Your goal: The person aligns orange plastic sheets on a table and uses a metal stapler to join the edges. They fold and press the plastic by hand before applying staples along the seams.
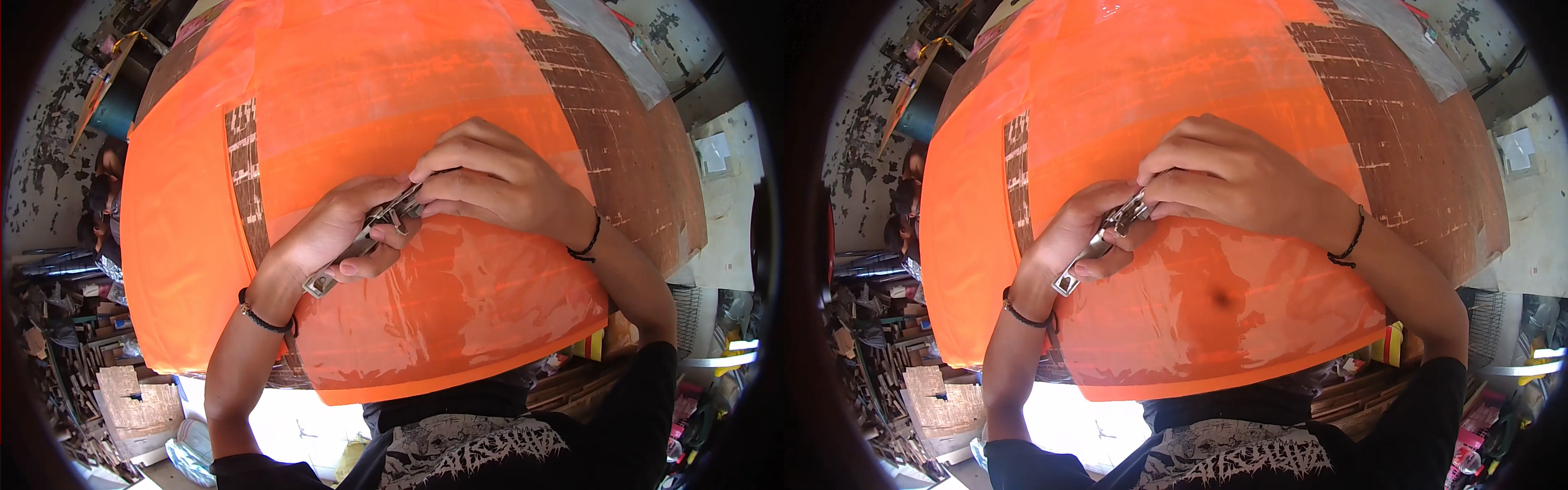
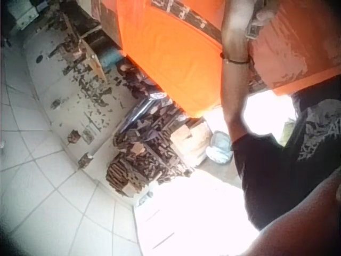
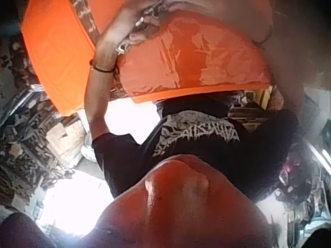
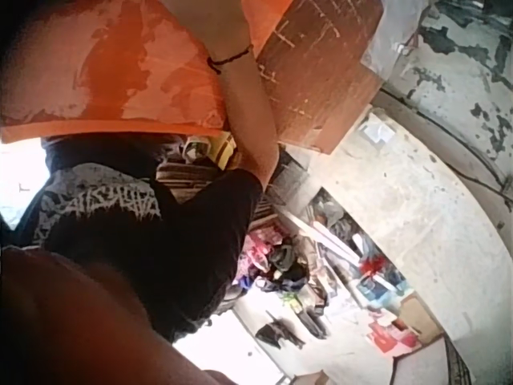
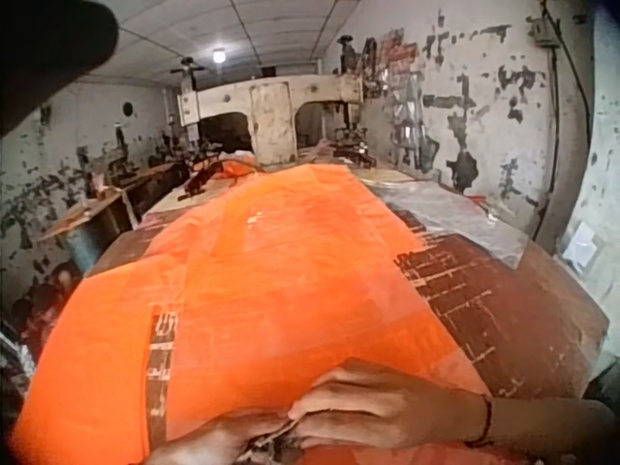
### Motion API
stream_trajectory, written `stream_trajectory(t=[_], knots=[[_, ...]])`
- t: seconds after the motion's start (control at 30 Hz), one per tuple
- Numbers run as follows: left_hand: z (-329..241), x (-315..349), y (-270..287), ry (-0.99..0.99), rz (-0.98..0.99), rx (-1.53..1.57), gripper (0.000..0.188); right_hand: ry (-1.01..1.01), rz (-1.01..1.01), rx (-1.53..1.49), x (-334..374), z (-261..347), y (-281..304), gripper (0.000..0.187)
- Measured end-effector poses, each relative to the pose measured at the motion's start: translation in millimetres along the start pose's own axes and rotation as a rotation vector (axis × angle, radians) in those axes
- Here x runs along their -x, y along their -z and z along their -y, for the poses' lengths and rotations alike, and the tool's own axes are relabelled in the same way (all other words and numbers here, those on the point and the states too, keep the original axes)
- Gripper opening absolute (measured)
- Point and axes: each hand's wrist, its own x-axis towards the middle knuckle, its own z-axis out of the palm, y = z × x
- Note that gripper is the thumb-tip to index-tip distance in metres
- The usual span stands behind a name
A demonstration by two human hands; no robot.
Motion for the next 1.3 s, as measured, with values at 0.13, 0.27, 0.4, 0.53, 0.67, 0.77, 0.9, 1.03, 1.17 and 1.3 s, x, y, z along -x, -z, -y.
stream_trajectory(t=[0.13,0.27,0.4,0.53,0.67,0.77,0.9,1.03,1.17,1.3], knots=[[2,-1,2,-0.008,0.0,0.012,0.036,0.042,0.013,0.04,2,-2,3,0.015],[3,-2,-2,-0.002,-0.032,0.014,0.036,0.12,0.023,0.132,2,0,4,0.02],[6,-2,1,-0.018,-0.056,-0.01,0.037,0.125,-0.034,0.121,1,2,1,0.014],[6,-1,-5,-0.091,-0.071,-0.022,0.037,0.205,-0.013,0.148,-2,-1,5,0.012],[8,-1,-8,-0.146,-0.035,-0.046,0.037,-0.023,-0.223,-0.081,0,-5,9,0.01],[11,-3,-6,-0.153,-0.002,-0.048,0.036,-0.178,-0.346,-0.244,2,-12,4,0.011],[11,-1,-4,-0.142,0.013,-0.047,0.035,-0.246,-0.309,-0.28,5,-16,3,0.015],[13,-2,-3,-0.172,0.054,-0.019,0.034,-0.391,-0.367,-0.378,1,-5,4,0.014],[14,-3,-4,-0.175,0.029,-0.012,0.034,-0.297,-0.254,-0.26,2,-13,8,0.014],[8,1,1,-0.144,0.062,-0.033,0.04,-0.16,-0.17,-0.283,1,-17,8,0.016]])
